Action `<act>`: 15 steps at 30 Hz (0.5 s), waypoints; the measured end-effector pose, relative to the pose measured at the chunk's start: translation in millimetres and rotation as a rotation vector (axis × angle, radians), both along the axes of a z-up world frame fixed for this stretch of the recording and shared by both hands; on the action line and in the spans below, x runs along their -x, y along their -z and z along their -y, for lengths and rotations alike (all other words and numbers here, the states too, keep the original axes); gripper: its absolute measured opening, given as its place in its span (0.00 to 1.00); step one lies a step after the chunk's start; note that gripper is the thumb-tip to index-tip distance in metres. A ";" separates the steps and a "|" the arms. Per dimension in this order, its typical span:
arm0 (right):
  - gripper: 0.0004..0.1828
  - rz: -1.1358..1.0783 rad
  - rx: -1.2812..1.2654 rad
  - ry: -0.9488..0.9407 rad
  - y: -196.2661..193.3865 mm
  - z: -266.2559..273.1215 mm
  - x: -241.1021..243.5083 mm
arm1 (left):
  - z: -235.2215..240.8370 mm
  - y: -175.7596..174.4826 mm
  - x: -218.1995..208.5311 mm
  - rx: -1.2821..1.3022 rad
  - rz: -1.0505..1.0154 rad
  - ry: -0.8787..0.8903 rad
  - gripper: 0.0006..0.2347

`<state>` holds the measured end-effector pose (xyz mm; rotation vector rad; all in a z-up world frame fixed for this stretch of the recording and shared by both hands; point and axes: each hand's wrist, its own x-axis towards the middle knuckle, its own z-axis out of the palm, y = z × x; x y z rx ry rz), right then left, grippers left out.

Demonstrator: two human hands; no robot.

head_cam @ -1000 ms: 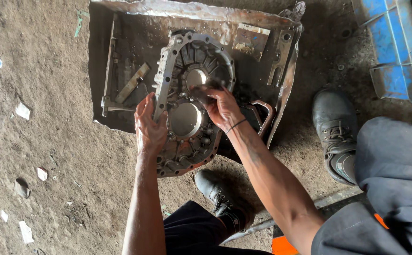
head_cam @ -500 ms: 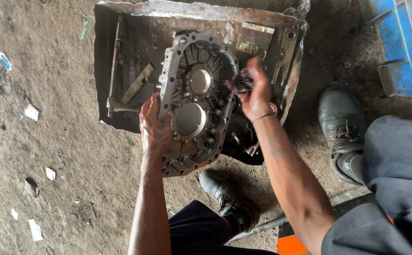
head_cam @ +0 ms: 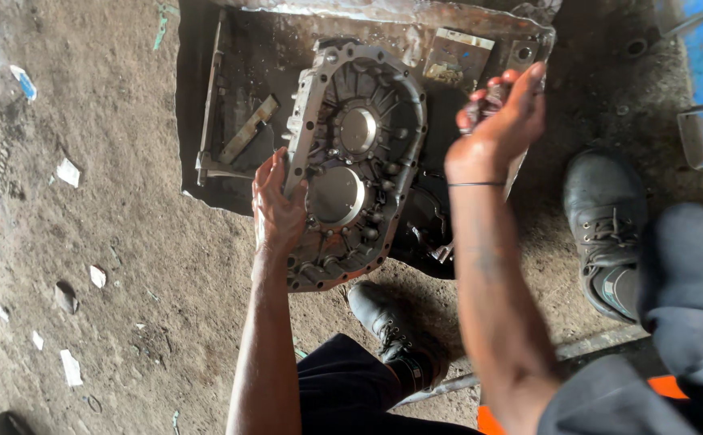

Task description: The person scrubs a large metal engine block with a cloth and a metal scraper, removing grime from the surface and bolt holes. The person flips the block over to clean the underside and continues scrubbing the interior surfaces.

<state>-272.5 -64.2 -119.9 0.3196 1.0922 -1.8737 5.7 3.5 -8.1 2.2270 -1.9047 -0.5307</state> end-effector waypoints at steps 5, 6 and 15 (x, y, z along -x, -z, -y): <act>0.17 -0.879 0.403 -0.152 10.6 -5.6 -137.7 | -8.4 7.8 -3.9 0.114 0.088 0.138 0.28; 0.17 -0.839 0.384 -0.225 17.7 7.7 -159.5 | 3.7 8.5 -6.0 0.164 0.126 0.193 0.29; 0.14 -0.108 -0.314 -0.652 103.0 -19.3 -96.1 | -0.7 6.2 -4.8 -0.003 0.041 0.027 0.29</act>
